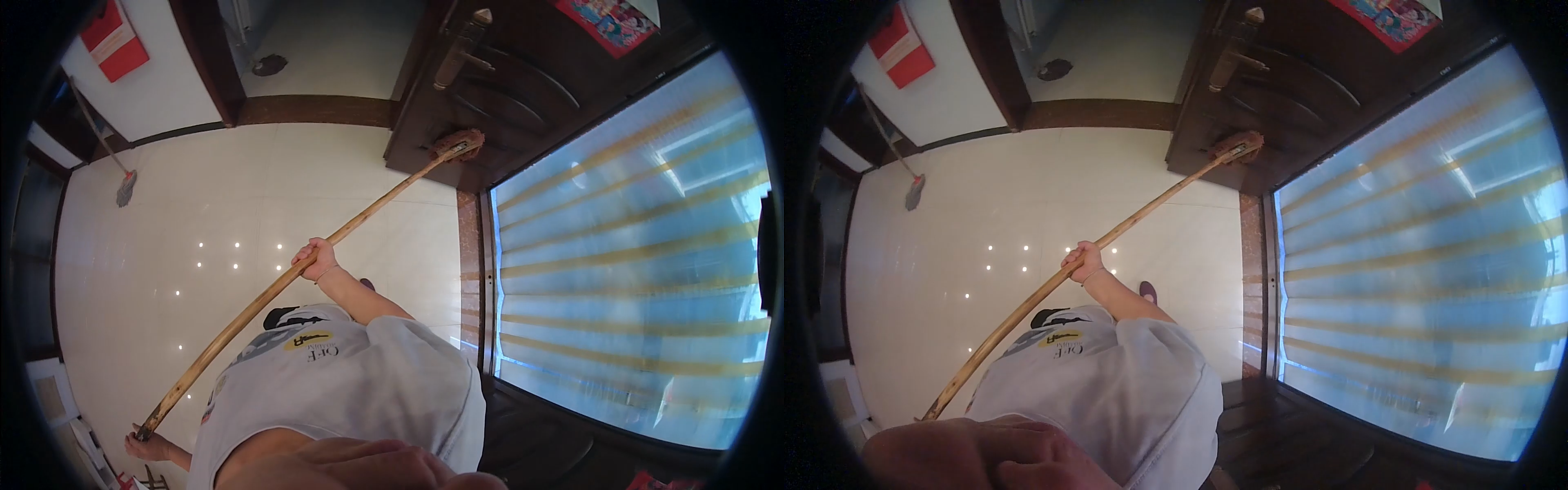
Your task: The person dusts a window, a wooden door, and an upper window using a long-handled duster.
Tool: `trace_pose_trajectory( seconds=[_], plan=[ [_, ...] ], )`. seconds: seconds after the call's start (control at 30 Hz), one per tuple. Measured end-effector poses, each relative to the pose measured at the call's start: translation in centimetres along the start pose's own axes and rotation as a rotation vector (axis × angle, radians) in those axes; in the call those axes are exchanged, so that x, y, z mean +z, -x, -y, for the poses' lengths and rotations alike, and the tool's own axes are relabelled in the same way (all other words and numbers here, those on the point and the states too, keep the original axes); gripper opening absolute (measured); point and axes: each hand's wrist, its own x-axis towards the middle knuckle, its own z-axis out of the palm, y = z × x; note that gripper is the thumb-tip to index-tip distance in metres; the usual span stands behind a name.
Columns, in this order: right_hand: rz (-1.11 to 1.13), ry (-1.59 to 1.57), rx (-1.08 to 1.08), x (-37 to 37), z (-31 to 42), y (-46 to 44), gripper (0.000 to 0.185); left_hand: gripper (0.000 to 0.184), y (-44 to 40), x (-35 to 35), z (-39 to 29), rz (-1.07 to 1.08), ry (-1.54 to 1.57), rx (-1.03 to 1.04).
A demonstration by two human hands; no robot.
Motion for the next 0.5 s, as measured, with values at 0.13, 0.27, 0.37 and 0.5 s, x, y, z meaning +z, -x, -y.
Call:
trace_pose_trajectory(
  seconds=[0.13,0.27,0.37,0.5],
  plan=[
    [0.007,0.05,0.047,0.8,-3.2,-0.7,0.021,0.028,0.9,-1.7,4.1,0.098,-0.078,-0.084],
    [0.066,0.047,0.109,2.2,-5.1,0.2,0.021,0.029,-0.1,-3.6,5.9,0.096,-0.194,-0.046],
    [0.128,0.039,0.117,2.4,-5.3,-0.3,0.022,0.03,0.0,-2.7,6.4,0.062,-0.206,-0.065],
    [0.277,0.018,0.088,2.4,-5.3,-0.7,0.021,0.031,-1.5,-0.7,6.9,-0.058,-0.145,-0.018]
  ],
)
